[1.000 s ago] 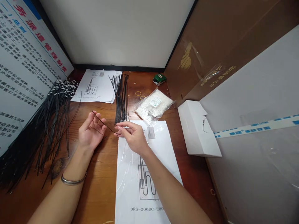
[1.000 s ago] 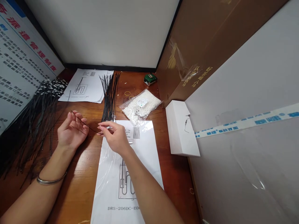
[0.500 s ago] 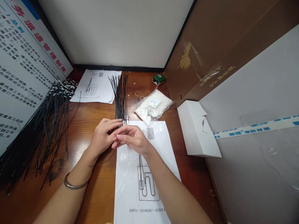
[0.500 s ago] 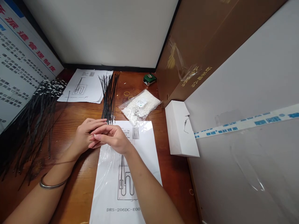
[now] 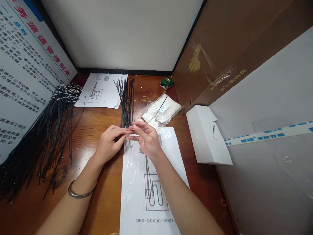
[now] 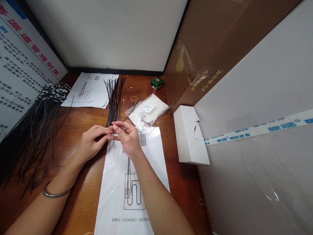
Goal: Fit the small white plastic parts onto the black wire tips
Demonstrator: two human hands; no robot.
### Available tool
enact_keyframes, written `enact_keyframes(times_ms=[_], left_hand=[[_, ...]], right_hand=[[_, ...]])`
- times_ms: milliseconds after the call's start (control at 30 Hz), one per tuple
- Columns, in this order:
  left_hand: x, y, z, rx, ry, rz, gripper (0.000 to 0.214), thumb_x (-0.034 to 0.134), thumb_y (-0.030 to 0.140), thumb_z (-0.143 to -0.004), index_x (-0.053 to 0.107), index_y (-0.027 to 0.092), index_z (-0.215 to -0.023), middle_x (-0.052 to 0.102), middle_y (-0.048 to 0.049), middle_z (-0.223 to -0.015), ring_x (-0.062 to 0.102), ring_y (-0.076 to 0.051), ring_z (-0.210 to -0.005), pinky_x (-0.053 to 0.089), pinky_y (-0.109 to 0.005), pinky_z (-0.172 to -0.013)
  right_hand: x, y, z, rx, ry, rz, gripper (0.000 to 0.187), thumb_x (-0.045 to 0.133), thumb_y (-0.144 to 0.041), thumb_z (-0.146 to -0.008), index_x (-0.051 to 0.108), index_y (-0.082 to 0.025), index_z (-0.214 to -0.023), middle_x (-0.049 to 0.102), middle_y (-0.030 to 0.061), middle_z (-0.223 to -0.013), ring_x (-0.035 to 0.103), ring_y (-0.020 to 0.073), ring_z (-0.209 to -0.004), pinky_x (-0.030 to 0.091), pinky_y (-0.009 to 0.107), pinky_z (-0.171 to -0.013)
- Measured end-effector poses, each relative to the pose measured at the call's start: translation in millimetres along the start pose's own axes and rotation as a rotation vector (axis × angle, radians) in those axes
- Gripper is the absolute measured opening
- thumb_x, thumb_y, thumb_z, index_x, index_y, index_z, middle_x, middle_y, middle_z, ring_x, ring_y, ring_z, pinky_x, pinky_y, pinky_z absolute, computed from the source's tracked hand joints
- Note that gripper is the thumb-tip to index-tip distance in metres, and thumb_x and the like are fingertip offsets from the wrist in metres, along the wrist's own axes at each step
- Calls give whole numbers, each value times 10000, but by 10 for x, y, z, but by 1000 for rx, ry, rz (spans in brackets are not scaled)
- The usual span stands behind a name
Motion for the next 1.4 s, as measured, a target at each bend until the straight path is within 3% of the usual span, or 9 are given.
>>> enact_keyframes(times_ms=[200, 333, 467, 633, 733, 967, 1200, 1300, 1400], left_hand=[[28, -33, -4, -331, 391, 264, 165, 665, 307, -801, 680, 154, -862, 748, -69, -892, 704, -182, -833, 548, -282, -769], [24, -48, -35, -366, 544, 382, 189, 675, 324, -797, 636, 149, -856, 748, -67, -858, 713, -179, -819, 555, -280, -752], [-17, -69, -70, -379, 663, 624, 221, 709, 336, -763, 609, 160, -851, 740, -45, -823, 716, -170, -738, 573, -298, -703], [-149, -134, -116, -498, 764, 961, 230, 781, 291, -674, 618, 190, -802, 733, 13, -742, 668, -112, -549, 530, -202, -521], [-236, -145, -130, -630, 824, 1110, 112, 738, 219, -716, 639, 207, -765, 713, 64, -686, 603, -57, -453, 471, -144, -438], [-284, -13, -157, -793, 750, 1368, 137, 598, 165, -853, 628, 181, -720, 637, 79, -562, 485, -7, -352, 388, -89, -359], [-292, -8, -150, -809, 718, 1507, 213, 476, 202, -940, 612, 192, -777, 615, 80, -554, 469, -9, -337, 377, -90, -343], [-296, -29, -136, -780, 705, 1501, 139, 534, 193, -907, 609, 195, -790, 616, 94, -558, 437, 7, -318, 369, -75, -347], [-247, -12, -111, -752, 533, 1378, 76, 688, 192, -778, 612, 189, -780, 612, 94, -552, 434, -3, -306, 341, -85, -308]], right_hand=[[-46, 62, -11, -103, 250, 266, 196, 691, -328, -752, 665, -187, -886, 672, 23, -825, 693, 160, -710, 579, 247, -520], [-56, 115, 38, -278, 91, 716, 153, 578, -269, -839, 675, -197, -932, 671, 44, -912, 653, 114, -554, 529, 238, -478], [-60, 154, 57, -382, -97, 962, 185, 511, -161, -856, 680, -184, -928, 692, 57, -855, 684, 166, -710, 558, 292, -637], [-73, 129, 32, -485, -75, 1083, 201, 482, -128, -876, 670, -177, -931, 707, 72, -891, 664, 190, -848, 547, 331, -769], [-78, 118, 20, -523, -73, 1106, 199, 481, -123, -882, 669, -172, -923, 708, 76, -888, 660, 191, -859, 542, 332, -785], [-74, 98, 17, -645, 58, 971, 177, 516, -140, -866, 678, -187, -920, 700, 64, -862, 662, 175, -818, 563, 319, -742], [-71, 51, 34, -445, 98, 719, 127, 581, -219, -826, 690, -181, -880, 675, 49, -839, 662, 128, -578, 536, 254, -495], [-67, 33, 33, -388, 98, 598, 122, 632, -250, -794, 697, -179, -868, 683, 41, -805, 646, 117, -530, 546, 260, -494], [-50, 19, 30, -332, 113, 511, 130, 682, -273, -760, 702, -181, -850, 694, 35, -773, 687, 149, -619, 557, 252, -496]])
Point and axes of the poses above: each hand's wrist, its own z-axis away from the middle knuckle, its own x-axis out of the palm, y = z × x, the point moved 1 cm from there along -z, towards the middle knuckle
